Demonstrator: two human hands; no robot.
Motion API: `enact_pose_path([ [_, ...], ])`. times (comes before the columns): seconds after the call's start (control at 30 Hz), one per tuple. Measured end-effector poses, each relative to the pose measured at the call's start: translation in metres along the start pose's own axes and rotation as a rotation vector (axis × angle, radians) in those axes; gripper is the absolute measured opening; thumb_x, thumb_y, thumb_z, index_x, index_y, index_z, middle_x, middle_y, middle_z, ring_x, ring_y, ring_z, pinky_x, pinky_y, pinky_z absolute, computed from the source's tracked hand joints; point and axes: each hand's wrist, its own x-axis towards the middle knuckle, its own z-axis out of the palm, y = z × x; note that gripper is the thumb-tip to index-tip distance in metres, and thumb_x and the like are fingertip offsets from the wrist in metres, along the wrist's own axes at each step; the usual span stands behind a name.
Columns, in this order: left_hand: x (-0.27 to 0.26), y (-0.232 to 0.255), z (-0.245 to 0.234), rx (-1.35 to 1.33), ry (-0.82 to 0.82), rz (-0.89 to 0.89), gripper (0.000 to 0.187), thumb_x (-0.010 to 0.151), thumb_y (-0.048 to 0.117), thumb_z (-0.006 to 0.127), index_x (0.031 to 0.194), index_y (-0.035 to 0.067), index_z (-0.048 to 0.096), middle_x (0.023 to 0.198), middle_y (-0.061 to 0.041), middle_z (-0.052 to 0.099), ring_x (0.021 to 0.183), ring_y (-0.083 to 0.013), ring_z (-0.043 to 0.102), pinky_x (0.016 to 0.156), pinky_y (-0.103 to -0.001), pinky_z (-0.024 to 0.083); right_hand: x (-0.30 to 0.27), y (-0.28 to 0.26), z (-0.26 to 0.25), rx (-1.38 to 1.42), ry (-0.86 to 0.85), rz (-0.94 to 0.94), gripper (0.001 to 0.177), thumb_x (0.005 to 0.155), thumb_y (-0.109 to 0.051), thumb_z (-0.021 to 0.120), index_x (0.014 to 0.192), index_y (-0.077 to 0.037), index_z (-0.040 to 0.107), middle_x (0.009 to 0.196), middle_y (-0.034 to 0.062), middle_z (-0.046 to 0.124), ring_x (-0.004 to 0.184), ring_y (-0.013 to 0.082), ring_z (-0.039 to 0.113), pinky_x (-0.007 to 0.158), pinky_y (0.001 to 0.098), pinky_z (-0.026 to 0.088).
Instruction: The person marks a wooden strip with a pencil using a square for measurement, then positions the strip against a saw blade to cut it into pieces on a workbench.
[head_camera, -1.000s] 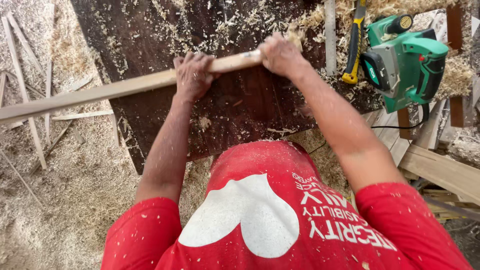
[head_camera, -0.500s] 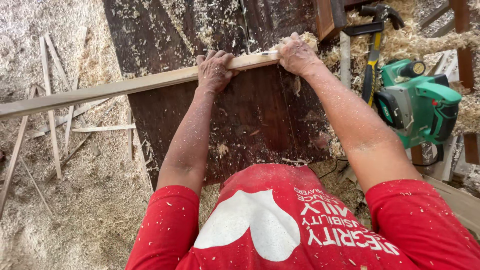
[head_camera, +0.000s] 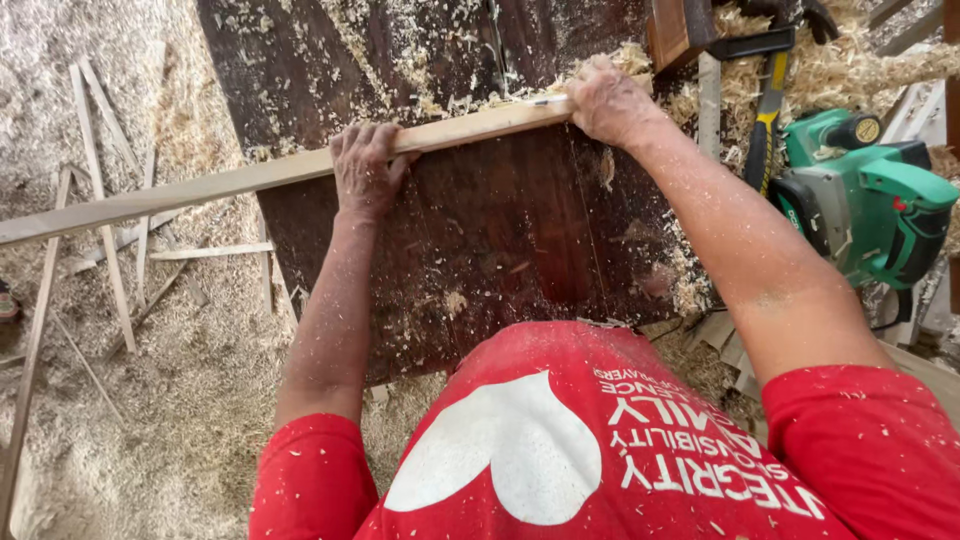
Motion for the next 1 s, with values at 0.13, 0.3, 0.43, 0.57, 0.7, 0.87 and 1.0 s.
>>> enact_pose_path([
  [0.13, -0.003, 0.013, -0.017, -0.034, -0.056, -0.008, 0.046, 0.093, 0.052, 0.082, 0.121, 0.018, 0.067, 0.113, -0.001, 0.07, 0.111, -0.0216, 0.059, 0.099, -0.04, 0.04, -0.016, -0.01, -0.002, 0.015, 0.068, 0.029, 0.023, 0.097, -0.02, 0.069, 0.113, -0.005, 0.072, 0.101, 0.0115, 0.071, 0.097, 0.0231, 0.06, 0.093, 0.0363, 0.051],
  [0.3, 0.009, 0.027, -0.02, -0.075, -0.042, 0.073, 0.061, 0.08, 0.051, 0.084, 0.127, 0.017, 0.067, 0.114, -0.004, 0.07, 0.104, -0.0234, 0.059, 0.095, -0.043, 0.037, -0.012, -0.014, -0.001, 0.043, -0.002, 0.063, 0.017, 0.101, -0.017, 0.066, 0.11, -0.004, 0.072, 0.102, 0.0121, 0.071, 0.099, 0.0236, 0.061, 0.097, 0.0373, 0.048],
  [0.43, 0.006, 0.044, -0.01, -0.057, 0.073, 0.063, 0.053, 0.086, 0.046, 0.082, 0.13, 0.021, 0.067, 0.117, 0.0, 0.071, 0.109, -0.0216, 0.06, 0.102, -0.042, 0.037, -0.007, -0.016, 0.008, -0.027, -0.021, 0.061, 0.012, 0.102, -0.01, 0.063, 0.108, -0.005, 0.071, 0.105, 0.0114, 0.069, 0.101, 0.0232, 0.06, 0.102, 0.0374, 0.047],
  [0.57, 0.005, 0.048, -0.009, -0.039, 0.038, 0.038, 0.04, 0.098, 0.047, 0.079, 0.127, 0.023, 0.067, 0.117, 0.002, 0.07, 0.111, -0.0219, 0.06, 0.103, -0.043, 0.037, -0.02, -0.041, -0.006, -0.013, 0.487, 0.098, 0.03, 0.082, -0.022, 0.072, 0.106, -0.006, 0.071, 0.107, 0.0156, 0.065, 0.109, 0.0342, 0.059, 0.103, 0.0471, 0.046],
  [0.7, 0.005, 0.049, -0.007, 0.02, 0.102, 0.083, 0.041, 0.095, 0.048, 0.078, 0.125, 0.023, 0.069, 0.114, 0.002, 0.07, 0.108, -0.0219, 0.06, 0.101, -0.042, 0.036, -0.073, -0.116, -0.038, 0.607, 0.696, 0.368, 0.033, 0.093, -0.004, 0.07, 0.124, 0.005, 0.071, 0.113, 0.0174, 0.058, 0.104, 0.0268, 0.058, 0.09, 0.0397, 0.057],
  [0.87, 0.003, 0.042, -0.003, -0.012, 0.097, 0.09, 0.041, 0.096, 0.048, 0.077, 0.125, 0.021, 0.069, 0.114, 0.001, 0.07, 0.105, -0.0213, 0.059, 0.1, -0.042, 0.036, -0.173, -0.123, -0.11, 1.118, 0.929, 0.665, 0.022, 0.097, -0.005, 0.068, 0.118, 0.0, 0.074, 0.119, 0.0133, 0.063, 0.082, 0.0156, 0.064, 0.055, 0.0208, 0.058],
  [1.0, 0.002, 0.043, -0.002, 0.001, 0.113, 0.101, 0.038, 0.101, 0.049, 0.078, 0.125, 0.022, 0.069, 0.114, 0.002, 0.07, 0.107, -0.0221, 0.059, 0.101, -0.041, 0.036, -0.263, -0.057, -0.174, 0.823, 1.207, 0.683, 0.007, 0.114, -0.005, 0.076, 0.11, -0.003, 0.071, 0.098, 0.0103, 0.073, 0.084, 0.0156, 0.07, 0.078, 0.03, 0.066],
])
